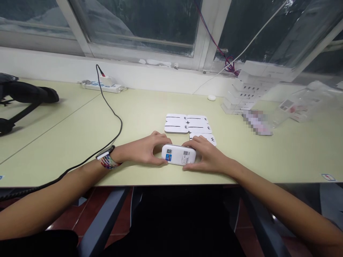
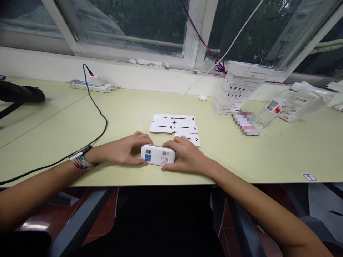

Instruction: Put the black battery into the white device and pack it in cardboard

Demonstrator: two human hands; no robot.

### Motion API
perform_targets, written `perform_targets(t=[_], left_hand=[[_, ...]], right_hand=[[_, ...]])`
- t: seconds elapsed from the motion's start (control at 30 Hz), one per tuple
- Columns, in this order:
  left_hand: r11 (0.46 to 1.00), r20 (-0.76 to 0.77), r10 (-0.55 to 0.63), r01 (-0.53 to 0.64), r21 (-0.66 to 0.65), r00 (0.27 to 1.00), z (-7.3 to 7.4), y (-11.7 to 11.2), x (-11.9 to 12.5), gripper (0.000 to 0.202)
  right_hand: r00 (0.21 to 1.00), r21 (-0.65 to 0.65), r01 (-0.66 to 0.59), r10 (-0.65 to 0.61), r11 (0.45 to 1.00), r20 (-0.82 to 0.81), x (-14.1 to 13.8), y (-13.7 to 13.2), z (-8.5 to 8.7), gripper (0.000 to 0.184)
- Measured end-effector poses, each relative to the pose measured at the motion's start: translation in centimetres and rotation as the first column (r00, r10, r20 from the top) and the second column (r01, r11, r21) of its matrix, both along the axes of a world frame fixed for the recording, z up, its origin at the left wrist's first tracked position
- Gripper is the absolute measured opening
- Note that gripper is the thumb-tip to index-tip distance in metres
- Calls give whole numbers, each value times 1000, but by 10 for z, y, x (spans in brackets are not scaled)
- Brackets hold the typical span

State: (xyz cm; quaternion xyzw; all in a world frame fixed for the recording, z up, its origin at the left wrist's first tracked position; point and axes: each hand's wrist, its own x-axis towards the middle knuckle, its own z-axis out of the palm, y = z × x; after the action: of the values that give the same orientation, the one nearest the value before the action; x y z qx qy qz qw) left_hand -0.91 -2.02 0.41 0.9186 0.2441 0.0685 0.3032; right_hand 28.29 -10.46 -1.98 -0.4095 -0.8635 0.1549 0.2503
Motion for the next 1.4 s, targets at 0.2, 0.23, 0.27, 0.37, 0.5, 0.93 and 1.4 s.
perform_targets(t=[0.2,0.23,0.27,0.37,0.5,0.93,1.4], left_hand=[[1000,-10,1,-1,-12,1000,4,-2,4,33],[1000,-3,-5,5,-16,1000,5,-3,5,32],[1000,5,-11,11,-21,1000,6,-3,5,31],[999,24,-27,28,-30,999,6,-4,5,27],[996,59,-72,69,58,996,4,-2,3,25],[987,217,-131,106,123,967,7,-3,3,35],[987,30,-134,130,98,991,1,0,0,60]], right_hand=[[994,-66,-87,82,994,-73,0,-2,2,44],[992,-86,-95,86,992,-96,-1,-2,2,40],[989,-103,-101,89,990,-114,-2,-3,2,36],[986,-122,-111,94,986,-141,-4,-3,2,28],[985,-68,-114,103,991,-140,-2,-1,-1,29],[977,128,-133,152,983,-148,3,5,1,31],[977,304,-207,215,930,8,-8,-5,-3,17]])
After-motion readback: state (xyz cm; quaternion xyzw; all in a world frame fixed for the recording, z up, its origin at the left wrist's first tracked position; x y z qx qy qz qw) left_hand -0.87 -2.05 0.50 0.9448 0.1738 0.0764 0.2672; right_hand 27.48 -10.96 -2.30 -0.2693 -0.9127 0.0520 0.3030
